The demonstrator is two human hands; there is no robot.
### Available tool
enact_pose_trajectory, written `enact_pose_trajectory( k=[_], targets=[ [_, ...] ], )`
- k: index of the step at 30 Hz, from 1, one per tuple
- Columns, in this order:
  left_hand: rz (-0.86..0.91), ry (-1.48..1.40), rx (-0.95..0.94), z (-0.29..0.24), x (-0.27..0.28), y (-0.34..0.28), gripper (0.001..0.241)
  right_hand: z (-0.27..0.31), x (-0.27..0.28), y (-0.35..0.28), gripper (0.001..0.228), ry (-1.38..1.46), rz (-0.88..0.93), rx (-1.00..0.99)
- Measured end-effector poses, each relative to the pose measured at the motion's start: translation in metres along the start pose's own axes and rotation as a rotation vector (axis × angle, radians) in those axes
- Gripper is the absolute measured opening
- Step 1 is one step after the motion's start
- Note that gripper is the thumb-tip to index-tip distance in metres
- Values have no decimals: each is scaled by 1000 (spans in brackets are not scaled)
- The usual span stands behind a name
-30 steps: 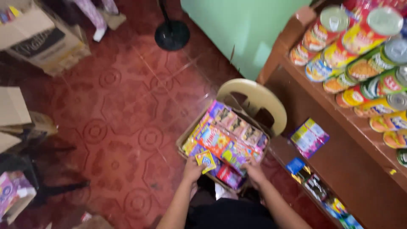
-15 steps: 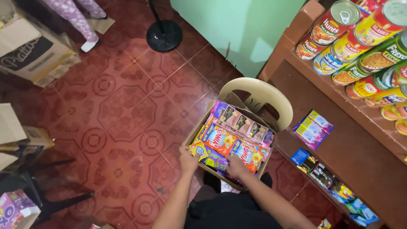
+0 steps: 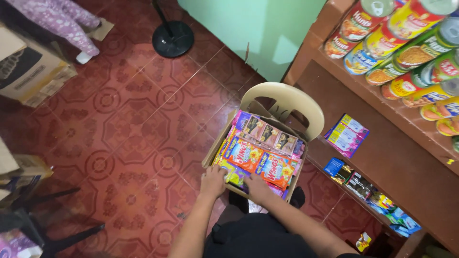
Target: Stocking various grocery items such as canned goods and packaged snacks onto shelves in a grocery store setting.
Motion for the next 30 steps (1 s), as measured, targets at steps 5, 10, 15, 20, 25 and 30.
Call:
enact_pose_trajectory(
  k=[5,10,15,20,25,30],
  targets=[
    [54,73,147,-16,20,2,33,-6,-6,-10,58,59,49,64],
    [-41,110,228,-34,12,3,29,-23,9,-31,50,100,-126,184],
    [-251,-181,-3,-91,-2,2,24,-81,17,-66,16,387,-581,0],
    [-85,-380,-220,-167,-25,14,22,-135,40,-109,13,591,-775,-481],
    [320,-502,-133,-251,-35,24,24,-278,-23,-145,20,1162,-939,-815],
    [351,-731,-317,-308,-114,68,33,-409,-50,-174,27,571,-1020,-658]
  ],
)
Point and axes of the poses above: each hand's wrist, its own y-axis towards the middle knuckle, its own x-axis out of the back of the hand, z = x × y, the point moved 2 cm from there along y, towards the middle knuckle, and after that the axes turned 7 degrees about x, right-handed, at the moved point
